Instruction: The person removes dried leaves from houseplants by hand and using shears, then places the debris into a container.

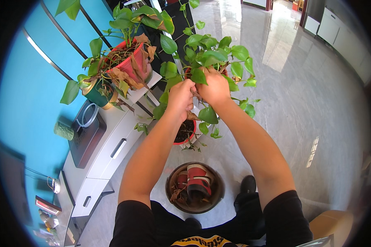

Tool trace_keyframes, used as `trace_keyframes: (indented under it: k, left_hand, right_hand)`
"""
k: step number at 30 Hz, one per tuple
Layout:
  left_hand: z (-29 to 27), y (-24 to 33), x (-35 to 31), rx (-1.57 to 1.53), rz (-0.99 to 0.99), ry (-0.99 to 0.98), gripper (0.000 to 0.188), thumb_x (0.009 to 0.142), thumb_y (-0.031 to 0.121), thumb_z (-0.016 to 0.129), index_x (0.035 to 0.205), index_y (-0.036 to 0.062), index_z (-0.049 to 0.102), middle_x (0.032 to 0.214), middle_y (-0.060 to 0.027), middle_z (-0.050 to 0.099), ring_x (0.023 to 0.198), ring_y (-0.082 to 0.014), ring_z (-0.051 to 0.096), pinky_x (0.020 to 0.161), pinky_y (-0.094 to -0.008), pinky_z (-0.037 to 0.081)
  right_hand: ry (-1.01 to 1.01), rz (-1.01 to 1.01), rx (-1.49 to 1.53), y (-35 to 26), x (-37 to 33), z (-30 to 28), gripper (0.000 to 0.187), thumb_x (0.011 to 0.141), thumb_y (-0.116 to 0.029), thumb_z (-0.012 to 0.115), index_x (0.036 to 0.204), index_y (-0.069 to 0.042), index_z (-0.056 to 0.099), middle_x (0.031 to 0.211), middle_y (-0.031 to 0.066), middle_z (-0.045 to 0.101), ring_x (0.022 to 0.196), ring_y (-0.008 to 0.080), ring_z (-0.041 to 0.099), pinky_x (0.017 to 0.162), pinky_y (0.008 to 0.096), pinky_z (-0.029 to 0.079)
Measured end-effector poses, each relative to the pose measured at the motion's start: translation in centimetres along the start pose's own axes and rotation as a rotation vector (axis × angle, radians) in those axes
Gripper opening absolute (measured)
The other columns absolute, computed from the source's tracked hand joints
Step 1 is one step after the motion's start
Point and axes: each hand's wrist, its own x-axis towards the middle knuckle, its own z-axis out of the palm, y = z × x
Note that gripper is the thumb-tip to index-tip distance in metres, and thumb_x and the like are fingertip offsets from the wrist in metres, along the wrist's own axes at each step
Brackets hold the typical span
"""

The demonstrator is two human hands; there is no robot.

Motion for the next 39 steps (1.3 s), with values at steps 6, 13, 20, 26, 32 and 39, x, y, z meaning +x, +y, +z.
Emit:
trace_keyframes:
  k: [6,13,20,26,32,39]
  left_hand:
    - [0.7,-0.7,-0.2,0.039,0.048,0.069,0.019,0.091,0.02,0.059,0.076,0.0102,0.053,0.055,0.0069,0.033,0.041,-0.0066,0.027,0.04,-0.0264,0.022]
    - [2.0,-2.6,-2.6,0.22,0.327,-0.028,0.019,0.091,0.015,0.06,0.074,0.009,0.053,0.062,0.0041,0.048,0.043,-0.0046,0.033,0.04,-0.0243,0.023]
    - [-4.6,-1.4,-8.1,0.133,0.184,-0.037,0.021,0.088,0.012,0.059,0.07,0.0028,0.056,0.07,0.0006,0.054,0.057,-0.0076,0.043,0.051,-0.0258,0.033]
    - [-11.6,-6.5,-16.0,0.136,-0.072,-0.312,0.02,0.087,0.011,0.059,0.069,0.0021,0.054,0.079,-0.0084,0.056,0.057,-0.0104,0.046,0.045,-0.0244,0.032]
    - [-15.2,-20.6,-21.0,0.573,-0.192,0.058,0.02,0.097,0.017,0.058,0.099,-0.001,0.067,0.101,-0.0151,0.067,0.084,-0.0241,0.065,0.072,-0.0353,0.052]
    - [-14.4,-17.9,-23.2,1.291,0.012,-0.225,0.048,0.102,0.031,0.054,0.137,-0.0024,0.058,0.139,-0.0291,0.058,0.132,-0.0443,0.053,0.113,-0.0474,0.041]
  right_hand:
    - [0.069,-0.092,-0.044,0.1,-0.2,0.7,0.022,0.073,-0.011,0.072,0.094,-0.008,0.069,0.101,0.0126,0.065,0.101,0.0316,0.067,0.078,0.0426,0.058]
    - [0.167,-0.053,-0.118,1.8,0.3,1.4,0.021,0.075,-0.012,0.073,0.096,-0.008,0.07,0.089,0.0135,0.066,0.083,0.0348,0.068,0.069,0.0463,0.057]
    - [0.185,-0.108,0.004,0.2,-0.9,-1.2,0.013,0.082,-0.012,0.072,0.094,-0.007,0.068,0.098,0.0121,0.066,0.083,0.0345,0.068,0.07,0.0456,0.058]
    - [0.143,-0.079,0.194,0.5,-6.1,-5.6,0.019,0.087,-0.011,0.072,0.105,-0.009,0.07,0.093,0.0125,0.072,0.08,0.0343,0.067,0.071,0.0449,0.056]
    - [0.152,0.02,0.246,0.4,-8.9,-7.2,0.017,0.089,-0.008,0.07,0.106,-0.009,0.073,0.096,0.0134,0.073,0.082,0.0314,0.066,0.069,0.0406,0.055]
    - [0.171,0.249,0.319,0.9,-6.9,-8.8,0.015,0.089,-0.006,0.068,0.102,-0.006,0.075,0.094,0.0137,0.072,0.073,0.0285,0.066,0.069,0.0393,0.055]
